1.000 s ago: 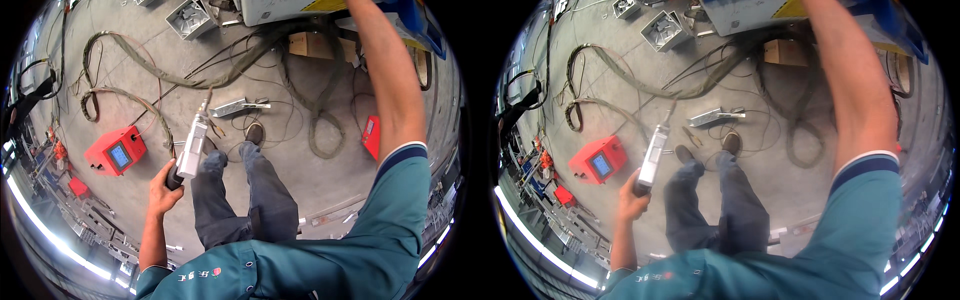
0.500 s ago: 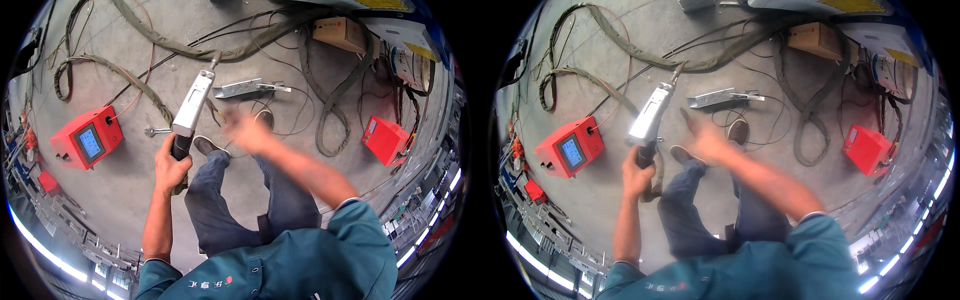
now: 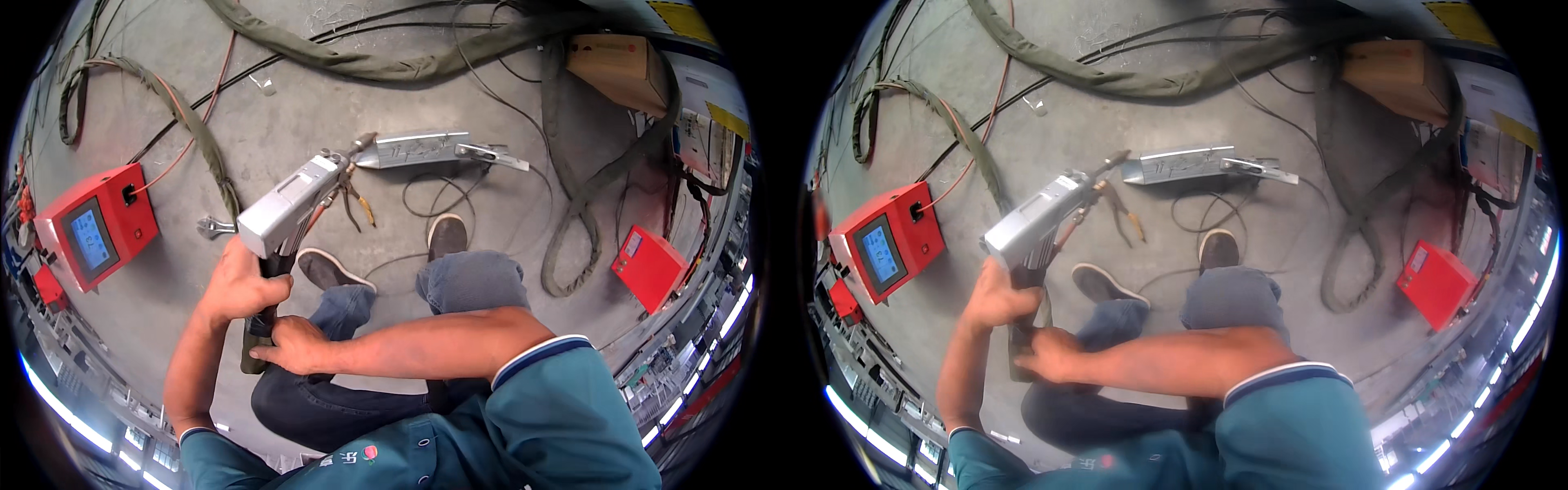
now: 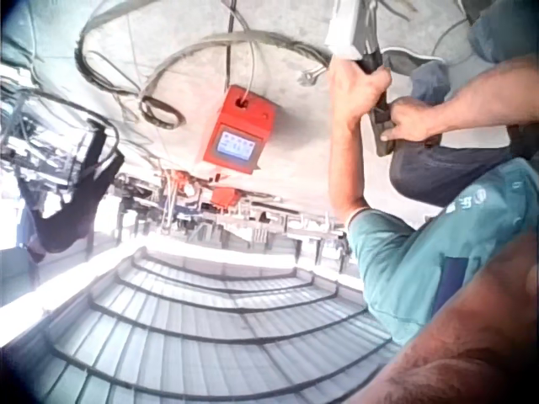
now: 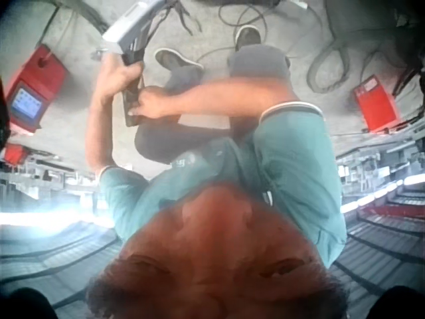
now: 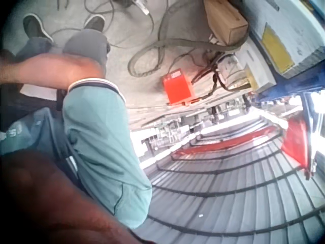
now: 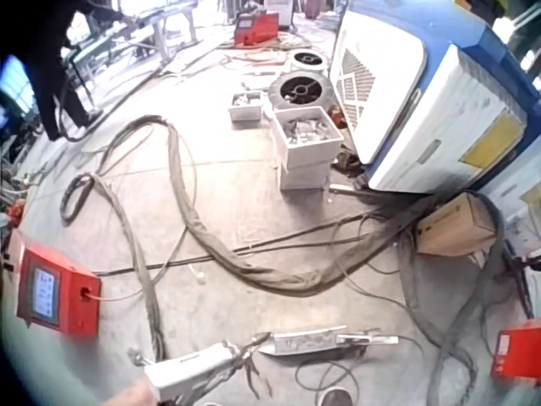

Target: The person operates a welding machine's touchscreen to set parameters, then uses a handheld welding torch to weld metal frame components. They also sit on the floor to weld a small metal piece and use a wrench to adjust the torch tip.

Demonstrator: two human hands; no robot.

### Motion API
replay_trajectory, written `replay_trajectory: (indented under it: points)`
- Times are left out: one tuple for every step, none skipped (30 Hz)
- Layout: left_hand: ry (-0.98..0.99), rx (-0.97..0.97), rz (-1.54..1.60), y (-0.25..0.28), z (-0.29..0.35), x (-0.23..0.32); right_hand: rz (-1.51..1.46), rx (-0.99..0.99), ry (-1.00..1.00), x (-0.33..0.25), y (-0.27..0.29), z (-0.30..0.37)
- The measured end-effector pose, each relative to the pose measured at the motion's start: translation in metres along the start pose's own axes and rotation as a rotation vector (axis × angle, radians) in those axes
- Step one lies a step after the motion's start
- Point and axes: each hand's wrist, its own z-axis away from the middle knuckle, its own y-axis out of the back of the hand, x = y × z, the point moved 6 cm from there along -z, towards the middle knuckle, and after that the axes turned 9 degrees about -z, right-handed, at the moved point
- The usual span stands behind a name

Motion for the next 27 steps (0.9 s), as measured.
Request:
replay_trajectory:
  points:
    - [-0.036, 0.037, 0.091, -0.008, -0.009, -0.01, 0.048, 0.01, -0.028, 0.005, 0.007, -0.004]
    - [-0.076, 0.072, 0.182, -0.019, -0.017, -0.021, 0.097, 0.024, -0.057, 0.007, 0.016, -0.006]
    - [-0.118, 0.113, 0.273, -0.026, -0.021, -0.027, 0.172, 0.065, -0.019, 0.005, 0.022, -0.001]
    - [-0.092, 0.137, 0.395, -0.034, -0.021, -0.029, 0.207, 0.064, -0.029, 0.009, 0.029, 0.007]
    - [-0.066, 0.11, 0.4, -0.043, -0.029, -0.036, 0.23, 0.077, -0.049, 0.01, 0.039, 0.019]
    - [-0.059, 0.103, 0.433, -0.051, -0.028, -0.04, 0.367, -0.02, 0.003, 0.016, 0.029, 0.031]
    - [-0.058, 0.089, 0.463, -0.059, -0.027, -0.044, 0.5, -0.108, 0.056, 0.023, 0.021, 0.042]
    - [-0.093, 0.059, 0.506, -0.068, -0.028, -0.049, 0.567, -0.357, 0.12, 0.021, 0.009, 0.055]
    - [-0.134, 0.028, 0.545, -0.075, -0.032, -0.051, 0.632, -0.601, 0.186, 0.015, 0.002, 0.074]
    - [-0.149, 0.035, 0.582, -0.078, -0.035, -0.05, 0.665, -0.574, 0.351, 0.009, 0.005, 0.093]
    - [-0.157, 0.042, 0.618, -0.081, -0.035, -0.048, 0.687, -0.547, 0.518, -0.001, 0.005, 0.11]
    - [-0.187, 0.038, 0.502, -0.084, -0.037, -0.047, 0.732, -0.791, 0.219, -0.016, 0.014, 0.106]
    - [-0.218, 0.032, 0.381, -0.083, -0.041, -0.043, 0.829, -0.728, 0.31, -0.016, 0.018, 0.107]
    - [-0.248, 0.013, 0.257, -0.084, -0.043, -0.039, 0.915, -0.652, 0.398, -0.015, 0.02, 0.109]
    - [-0.281, 0.029, 0.15, -0.085, -0.042, -0.036, 1.0, -0.572, 0.486, -0.016, 0.021, 0.11]
    - [-0.314, 0.045, 0.041, -0.087, -0.041, -0.031, 1.072, -0.489, 0.506, -0.007, 0.016, 0.111]
    - [-0.347, 0.06, -0.065, -0.09, -0.039, -0.028, 1.116, -0.451, 0.523, -0.008, 0.016, 0.112]
    - [-0.381, 0.106, -0.091, -0.094, -0.036, -0.027, 1.17, -0.433, 0.534, -0.007, 0.017, 0.116]
    - [-0.411, 0.155, -0.129, -0.098, -0.036, -0.024, 1.22, -0.428, 0.56, -0.006, 0.019, 0.122]
    - [-0.437, 0.211, -0.169, -0.102, -0.035, -0.023, 1.287, -0.423, 0.61, -0.014, 0.022, 0.128]
    - [-0.467, 0.266, -0.212, -0.105, -0.034, -0.019, 1.371, -0.407, 0.659, -0.024, 0.033, 0.135]
    - [-0.489, 0.285, -0.232, -0.108, -0.033, -0.017, 1.475, -0.38, 0.721, -0.036, 0.041, 0.143]
    - [-0.441, 0.295, -0.216, -0.112, -0.031, -0.025, 1.599, -0.372, 0.817, -0.048, 0.055, 0.146]
    - [-0.458, 0.287, -0.208, -0.114, -0.032, -0.022, 1.798, -0.281, 0.89, -0.06, 0.065, 0.154]
    - [-0.45, 0.277, -0.194, -0.116, -0.034, -0.023, 1.988, -0.2, 0.95, -0.073, 0.085, 0.157]
    - [-0.471, 0.289, -0.184, -0.117, -0.033, -0.021, 2.14, -0.137, 0.993, -0.083, 0.103, 0.16]
    - [-0.475, 0.285, -0.194, -0.117, -0.033, -0.018, 2.28, -0.076, 1.018, -0.09, 0.119, 0.162]
